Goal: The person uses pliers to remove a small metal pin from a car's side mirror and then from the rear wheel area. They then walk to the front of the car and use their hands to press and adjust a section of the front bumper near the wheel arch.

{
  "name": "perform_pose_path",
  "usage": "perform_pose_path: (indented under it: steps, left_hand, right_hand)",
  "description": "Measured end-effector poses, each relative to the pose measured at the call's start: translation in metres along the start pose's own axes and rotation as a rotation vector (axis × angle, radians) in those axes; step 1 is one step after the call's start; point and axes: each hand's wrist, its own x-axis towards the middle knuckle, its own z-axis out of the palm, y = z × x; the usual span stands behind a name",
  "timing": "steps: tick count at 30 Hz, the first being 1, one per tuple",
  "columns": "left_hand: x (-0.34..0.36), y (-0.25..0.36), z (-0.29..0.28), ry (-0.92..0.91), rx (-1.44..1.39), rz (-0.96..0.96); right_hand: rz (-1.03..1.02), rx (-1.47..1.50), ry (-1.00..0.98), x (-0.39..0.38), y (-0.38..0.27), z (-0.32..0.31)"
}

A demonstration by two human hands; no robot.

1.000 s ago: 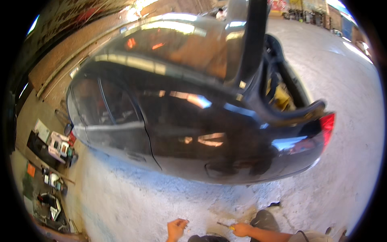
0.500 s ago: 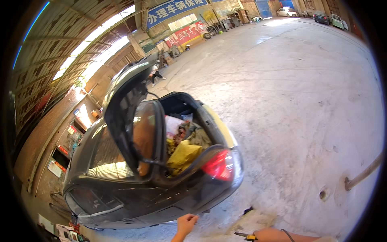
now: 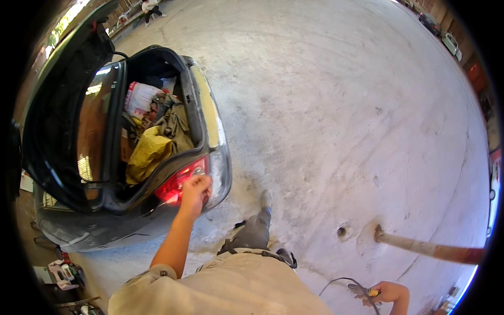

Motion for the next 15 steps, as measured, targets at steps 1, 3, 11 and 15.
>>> perform_pose_path:
  steps: [1,3,11,15]
  left_hand:
    - [0.036,0.009,0.016,-0.002,-0.053,0.063]
    - [0.102,0.029,0.043,0.012,-0.128,0.123]
    - [0.371,0.130,0.135,-0.216,-0.519,0.253]
    - [0.488,0.189,0.166,-0.261,-0.398,0.339]
  right_hand:
    - [0.073,-0.121,0.090,0.006,0.001,-0.026]
    - [0.223,-0.371,0.253,0.016,-0.009,-0.076]
    - [0.404,-0.193,0.962,0.160,-0.004,-0.223]
    - [0.314,0.070,0.879,0.255,-0.139,-0.305]
